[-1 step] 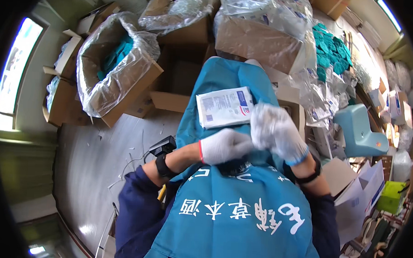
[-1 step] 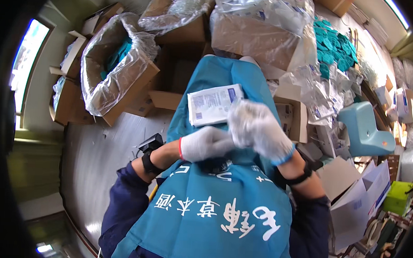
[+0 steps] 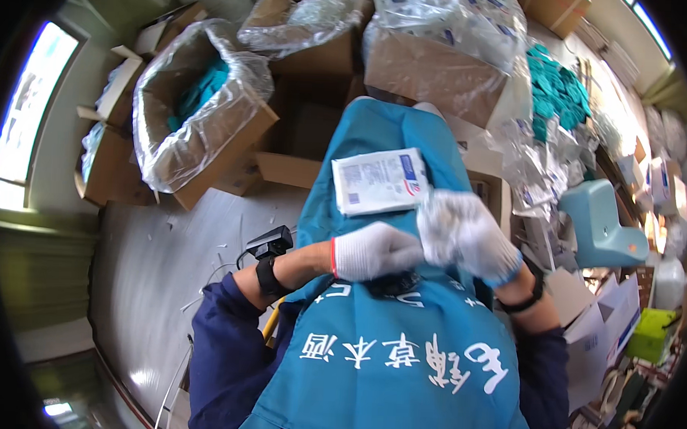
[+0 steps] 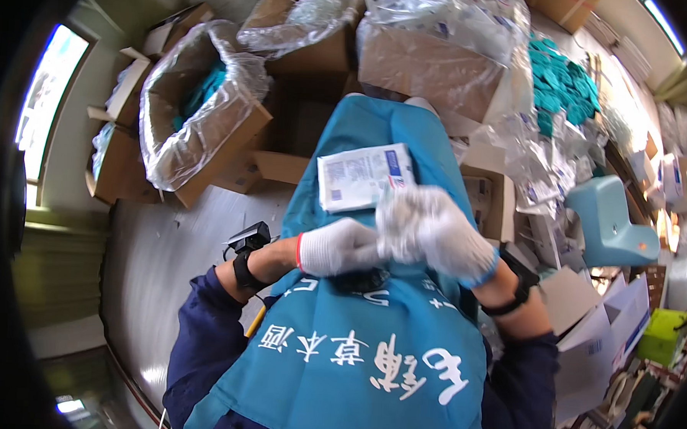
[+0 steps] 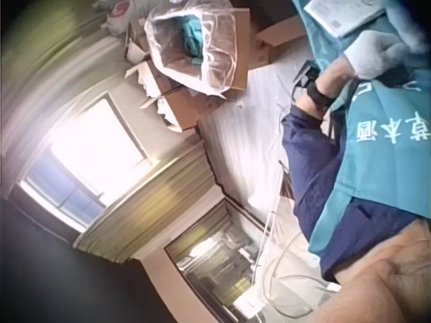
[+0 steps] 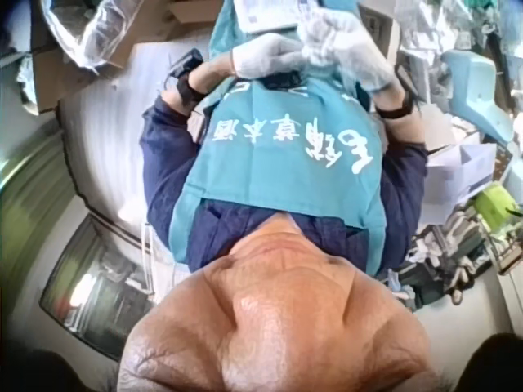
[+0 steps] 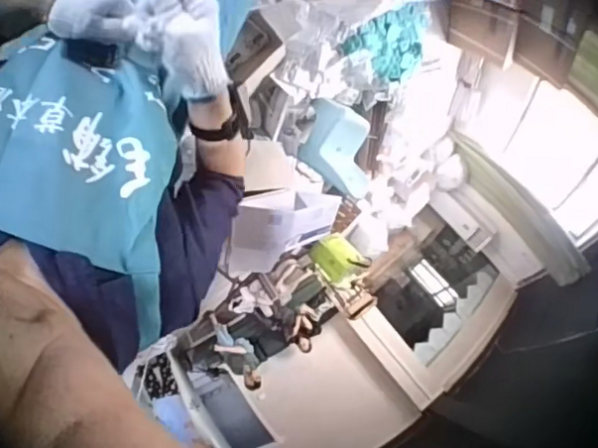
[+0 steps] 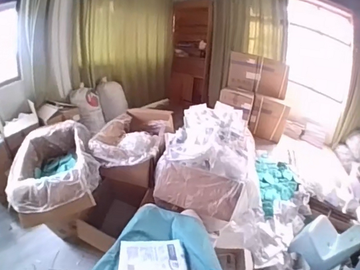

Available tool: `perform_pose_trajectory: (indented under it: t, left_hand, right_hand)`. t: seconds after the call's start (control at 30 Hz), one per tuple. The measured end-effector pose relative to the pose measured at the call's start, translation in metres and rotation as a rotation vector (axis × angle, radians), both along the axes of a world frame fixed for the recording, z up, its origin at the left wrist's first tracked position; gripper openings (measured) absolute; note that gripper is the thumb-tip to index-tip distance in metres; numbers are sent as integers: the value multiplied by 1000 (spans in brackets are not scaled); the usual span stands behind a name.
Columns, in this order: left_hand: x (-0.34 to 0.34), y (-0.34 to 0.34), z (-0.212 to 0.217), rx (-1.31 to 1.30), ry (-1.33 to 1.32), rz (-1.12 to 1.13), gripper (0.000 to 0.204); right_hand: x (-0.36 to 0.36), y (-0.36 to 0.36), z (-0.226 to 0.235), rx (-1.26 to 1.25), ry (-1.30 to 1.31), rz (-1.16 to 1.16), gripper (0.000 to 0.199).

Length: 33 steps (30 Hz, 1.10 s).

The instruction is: The person repeatedly unpacks teal face masks from white plastic packaging, folds them, and places them into a cardboard box. The person handles the masks one at a time, removing them from the wrapper, folding the mask, and dropping it into the box.

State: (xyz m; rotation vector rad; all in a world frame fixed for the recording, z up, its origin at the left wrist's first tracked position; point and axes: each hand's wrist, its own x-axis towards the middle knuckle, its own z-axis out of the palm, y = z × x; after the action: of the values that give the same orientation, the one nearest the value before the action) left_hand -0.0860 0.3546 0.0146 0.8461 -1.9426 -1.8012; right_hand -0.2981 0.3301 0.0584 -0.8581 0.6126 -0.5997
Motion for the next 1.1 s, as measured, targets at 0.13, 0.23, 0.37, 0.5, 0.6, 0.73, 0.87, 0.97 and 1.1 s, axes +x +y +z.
perform_pose_trajectory:
  t: [0.13, 0.23, 0.37, 0.5, 0.6, 0.73, 0.87, 0.97, 1.1]
  left_hand:
    - [24, 15, 53, 38, -13, -111, 29]
    - [31, 20, 88, -43, -15, -143, 29]
    - [39, 39, 91, -56, 52, -109, 33]
    - [43, 42, 97, -23, 80, -150, 34]
    - [61, 47, 98, -45, 37, -112, 31]
    - [105, 48, 103, 327, -19, 179, 26]
    - [114, 17, 82, 560, -63, 595, 15]
    - [151, -33, -14, 945, 262, 799, 9]
    - [213, -151, -91, 827, 356, 1079, 54]
  right_hand:
    - [-13, 9, 87, 58, 200, 377, 17]
    - [-47, 5, 85, 920, 125, 327, 15]
    - [-49, 12, 97, 471, 185, 363, 14]
    - [-55, 34, 113, -671, 167, 319, 10]
    - [-87, 26, 108, -327, 82, 310, 14]
    - [-203, 26, 48, -307, 162, -735, 29]
    - [-232, -3, 26, -284, 411, -1233, 20]
    - [-197, -11, 3, -168, 384, -1133, 22]
    - [-137, -26, -27, -83, 350, -697, 23]
